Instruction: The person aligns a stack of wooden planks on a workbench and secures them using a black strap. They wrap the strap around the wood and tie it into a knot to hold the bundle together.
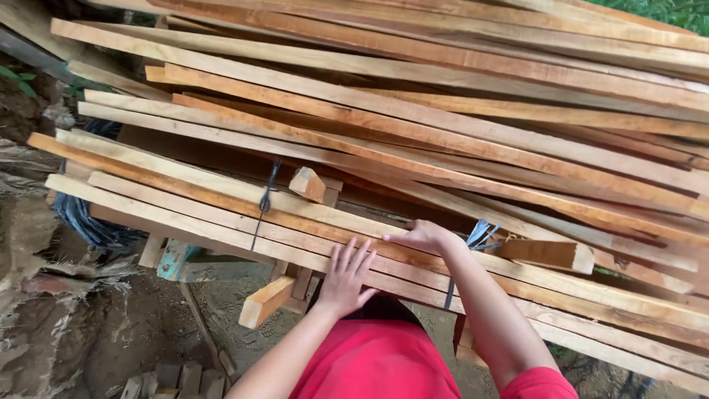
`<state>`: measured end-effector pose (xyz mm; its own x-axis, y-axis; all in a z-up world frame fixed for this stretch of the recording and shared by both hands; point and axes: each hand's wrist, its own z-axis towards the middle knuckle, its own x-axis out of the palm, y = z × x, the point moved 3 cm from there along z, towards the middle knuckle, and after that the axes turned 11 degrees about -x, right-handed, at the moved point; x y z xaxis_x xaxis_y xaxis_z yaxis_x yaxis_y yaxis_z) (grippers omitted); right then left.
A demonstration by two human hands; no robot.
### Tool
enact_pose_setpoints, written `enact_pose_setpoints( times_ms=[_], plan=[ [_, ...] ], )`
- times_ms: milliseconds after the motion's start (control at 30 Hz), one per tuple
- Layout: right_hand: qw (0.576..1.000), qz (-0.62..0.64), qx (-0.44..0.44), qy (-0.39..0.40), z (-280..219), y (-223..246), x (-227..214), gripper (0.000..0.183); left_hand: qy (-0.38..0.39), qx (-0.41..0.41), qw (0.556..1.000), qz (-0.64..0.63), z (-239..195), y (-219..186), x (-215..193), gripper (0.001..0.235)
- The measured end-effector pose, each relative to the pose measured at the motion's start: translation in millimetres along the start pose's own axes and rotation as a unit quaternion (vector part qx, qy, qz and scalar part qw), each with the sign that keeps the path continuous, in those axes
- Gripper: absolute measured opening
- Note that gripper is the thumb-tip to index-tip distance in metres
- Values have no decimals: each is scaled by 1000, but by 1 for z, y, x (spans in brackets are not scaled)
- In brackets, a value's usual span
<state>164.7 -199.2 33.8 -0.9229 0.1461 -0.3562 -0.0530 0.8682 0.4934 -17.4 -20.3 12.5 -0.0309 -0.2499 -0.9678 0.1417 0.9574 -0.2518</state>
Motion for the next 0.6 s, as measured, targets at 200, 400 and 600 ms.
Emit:
enact_pose_setpoints(
  times_ms=[200, 400, 600],
  plan=[
    [992, -72, -62, -81, -28, 7, 19, 108, 186, -582, 511, -605, -157, 30, 82, 60],
    [979, -151, -60, -120, -54, 15, 30, 97, 103, -497, 151, -848, -79, 2, 109, 19],
    [916, -252, -134, -282, -99, 30, 55, 90, 74, -564, 102, -816, -49, -16, 66, 55]
  ],
)
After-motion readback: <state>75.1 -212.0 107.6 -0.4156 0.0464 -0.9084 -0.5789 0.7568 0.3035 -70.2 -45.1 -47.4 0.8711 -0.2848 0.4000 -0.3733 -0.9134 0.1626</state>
